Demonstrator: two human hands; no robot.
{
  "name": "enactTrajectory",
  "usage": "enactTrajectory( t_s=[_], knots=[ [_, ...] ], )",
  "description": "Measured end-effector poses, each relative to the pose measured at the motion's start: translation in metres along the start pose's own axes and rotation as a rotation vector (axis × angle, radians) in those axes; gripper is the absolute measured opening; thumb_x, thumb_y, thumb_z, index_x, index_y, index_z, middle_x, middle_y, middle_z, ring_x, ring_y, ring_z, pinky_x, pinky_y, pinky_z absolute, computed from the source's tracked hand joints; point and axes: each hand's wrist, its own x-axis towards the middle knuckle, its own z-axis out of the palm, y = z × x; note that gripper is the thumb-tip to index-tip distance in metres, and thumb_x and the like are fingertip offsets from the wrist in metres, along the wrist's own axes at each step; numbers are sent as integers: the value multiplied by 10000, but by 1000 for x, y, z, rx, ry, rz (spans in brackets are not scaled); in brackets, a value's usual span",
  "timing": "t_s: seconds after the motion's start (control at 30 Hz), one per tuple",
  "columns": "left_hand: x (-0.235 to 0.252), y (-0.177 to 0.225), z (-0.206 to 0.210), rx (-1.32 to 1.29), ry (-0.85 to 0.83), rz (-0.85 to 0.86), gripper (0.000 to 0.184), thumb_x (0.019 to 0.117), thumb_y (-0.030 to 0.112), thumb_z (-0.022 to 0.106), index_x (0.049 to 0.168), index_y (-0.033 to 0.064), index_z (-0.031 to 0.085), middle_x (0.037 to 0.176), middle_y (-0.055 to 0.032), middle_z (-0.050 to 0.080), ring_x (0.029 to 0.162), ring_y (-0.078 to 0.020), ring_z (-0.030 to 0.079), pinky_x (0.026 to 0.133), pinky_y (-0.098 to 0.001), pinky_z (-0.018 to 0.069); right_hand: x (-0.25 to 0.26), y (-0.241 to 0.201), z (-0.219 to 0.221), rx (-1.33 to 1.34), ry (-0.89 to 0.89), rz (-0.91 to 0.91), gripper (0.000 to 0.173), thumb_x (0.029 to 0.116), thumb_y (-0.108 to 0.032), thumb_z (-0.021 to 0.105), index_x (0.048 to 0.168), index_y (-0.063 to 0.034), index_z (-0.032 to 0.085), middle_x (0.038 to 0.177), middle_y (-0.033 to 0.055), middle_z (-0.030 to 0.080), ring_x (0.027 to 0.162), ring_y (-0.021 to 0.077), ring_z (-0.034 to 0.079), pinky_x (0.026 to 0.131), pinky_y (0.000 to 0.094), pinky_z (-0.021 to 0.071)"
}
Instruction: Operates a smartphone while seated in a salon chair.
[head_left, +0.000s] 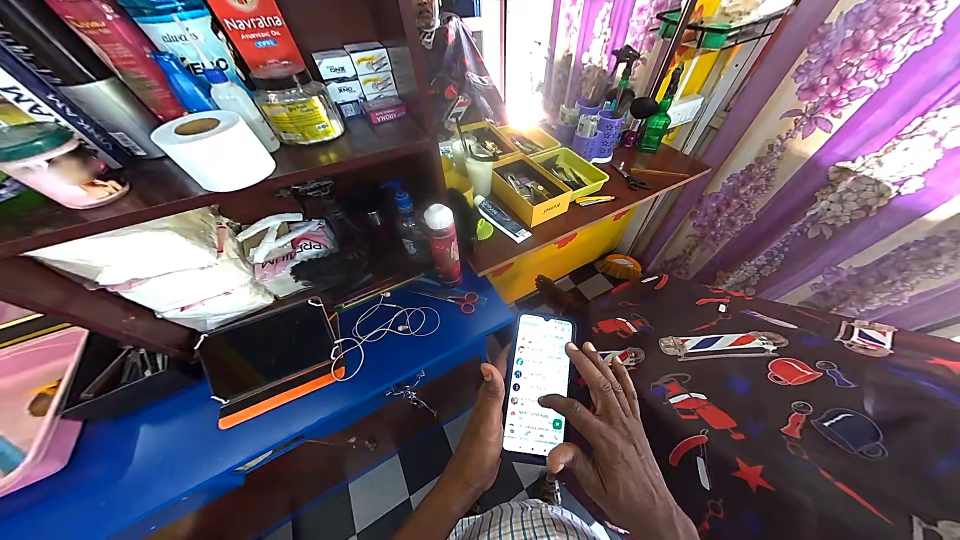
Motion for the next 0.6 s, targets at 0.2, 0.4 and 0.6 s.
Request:
enactTrajectory(
  t_s=[0.2,0.4,0.6],
  knots=[
    [1,-1,0,11,-2,1,901,969,747,286,1603,108,264,1443,-221,526,1288,-347,571,1063,-536,493,6,0,-7,-39,25,18,610,967,-754,350,1305,-353,661,1643,29,376,1576,291,196,1264,642,140],
    [1,0,1,8,-19,7,882,974,741,273,1597,117,282,1444,-220,525,1290,-345,570,1068,-536,488,4,-1,-11,-52,57,23,640,964,-764,333,1333,-346,647,1642,44,379,1569,309,216,1258,649,149],
    [0,2,1,10,-14,4,892,967,751,285,1604,127,268,1450,-213,522,1295,-342,566,1067,-536,488,2,-1,-13,-53,91,33,654,959,-772,332,1337,-341,644,1641,53,377,1564,325,225,1250,659,157]
  ],
)
